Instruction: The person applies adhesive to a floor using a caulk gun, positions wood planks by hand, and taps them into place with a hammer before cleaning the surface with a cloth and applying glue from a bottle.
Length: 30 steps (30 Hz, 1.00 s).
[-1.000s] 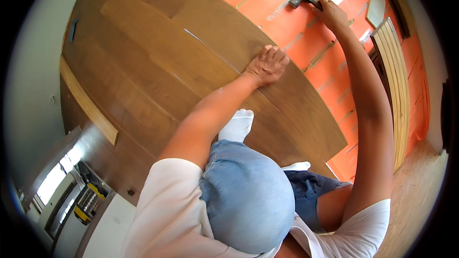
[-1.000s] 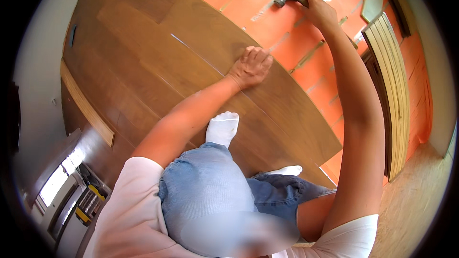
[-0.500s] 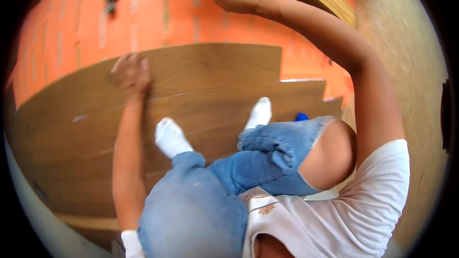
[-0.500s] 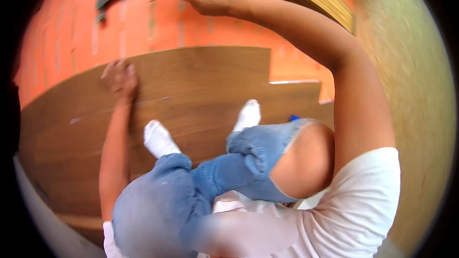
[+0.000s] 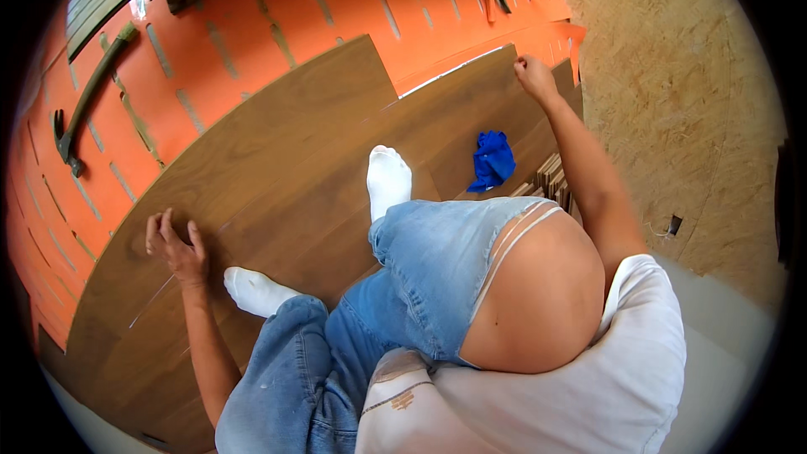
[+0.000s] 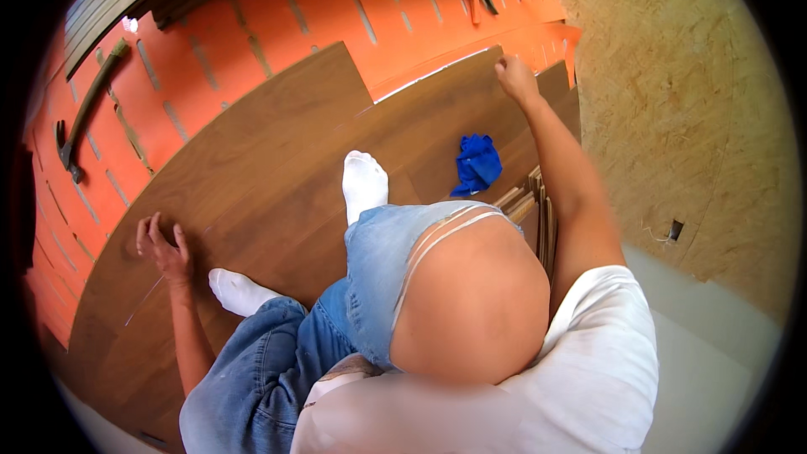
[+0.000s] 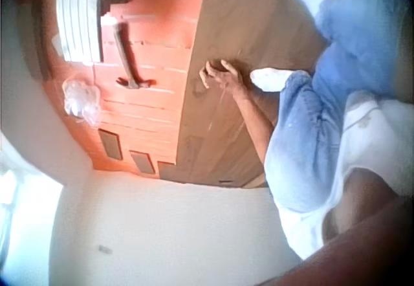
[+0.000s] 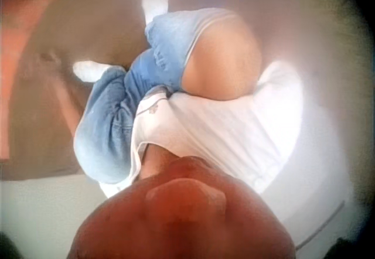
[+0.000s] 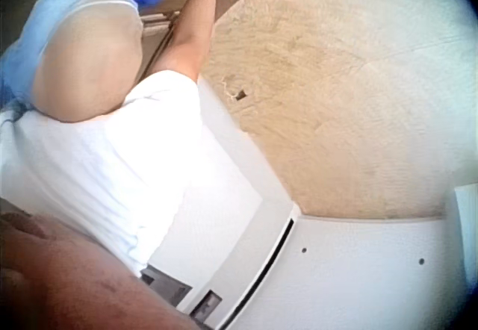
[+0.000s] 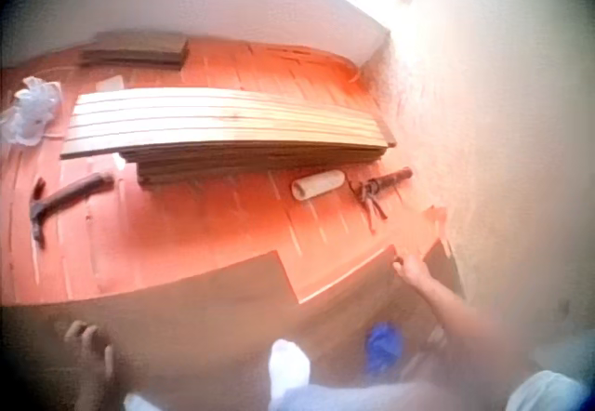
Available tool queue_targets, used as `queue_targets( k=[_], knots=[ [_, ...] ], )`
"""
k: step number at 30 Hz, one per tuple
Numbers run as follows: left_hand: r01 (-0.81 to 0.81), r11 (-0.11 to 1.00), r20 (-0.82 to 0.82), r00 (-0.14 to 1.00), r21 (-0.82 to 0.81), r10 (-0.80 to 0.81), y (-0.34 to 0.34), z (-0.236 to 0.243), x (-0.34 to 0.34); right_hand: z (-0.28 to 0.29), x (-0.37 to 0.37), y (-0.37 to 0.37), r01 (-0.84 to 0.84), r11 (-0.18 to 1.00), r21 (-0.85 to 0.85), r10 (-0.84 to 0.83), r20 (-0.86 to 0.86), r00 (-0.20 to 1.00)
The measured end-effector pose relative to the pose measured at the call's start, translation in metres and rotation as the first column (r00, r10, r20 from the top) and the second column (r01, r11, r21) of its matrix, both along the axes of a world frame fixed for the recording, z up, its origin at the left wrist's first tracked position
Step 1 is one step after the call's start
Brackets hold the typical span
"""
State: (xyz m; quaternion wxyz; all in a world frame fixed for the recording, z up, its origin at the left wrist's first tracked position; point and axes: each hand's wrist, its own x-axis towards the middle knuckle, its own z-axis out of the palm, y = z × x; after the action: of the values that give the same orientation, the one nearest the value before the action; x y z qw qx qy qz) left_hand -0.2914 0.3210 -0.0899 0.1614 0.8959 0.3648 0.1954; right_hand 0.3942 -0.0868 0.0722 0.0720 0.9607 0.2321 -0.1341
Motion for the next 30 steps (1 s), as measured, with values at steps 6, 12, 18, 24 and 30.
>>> queue_targets(
  k=[6,12,18,24,30],
  knots=[
    [0.106,0.993,0.019,0.994,-0.06,-0.105,-0.068,0.036,-0.001,-0.026,-0.065,-0.089,0.158,0.987,0.008,-0.158,-0.035,0.987],
    [0.036,0.987,-0.04,0.998,-0.156,-0.043,-0.081,0.063,-0.011,-0.069,-0.169,-0.115,0.239,0.971,-0.018,-0.239,0.029,0.971],
    [0.051,0.988,0.018,0.999,-0.149,-0.049,-0.083,0.068,0.004,-0.04,-0.214,-0.004,0.065,0.912,0.406,0.034,-0.231,0.972],
    [0.005,0.971,0.056,0.998,-0.24,0.009,-0.098,0.084,-0.008,-0.055,-0.251,0.069,-0.542,0.724,0.428,0.634,-0.102,0.766],
    [-0.336,0.919,-0.081,0.942,-0.208,0.326,-0.145,0.13,-0.079,-0.083,-0.241,0.083,-0.685,0.623,0.376,0.769,-0.137,0.624]
  ],
)
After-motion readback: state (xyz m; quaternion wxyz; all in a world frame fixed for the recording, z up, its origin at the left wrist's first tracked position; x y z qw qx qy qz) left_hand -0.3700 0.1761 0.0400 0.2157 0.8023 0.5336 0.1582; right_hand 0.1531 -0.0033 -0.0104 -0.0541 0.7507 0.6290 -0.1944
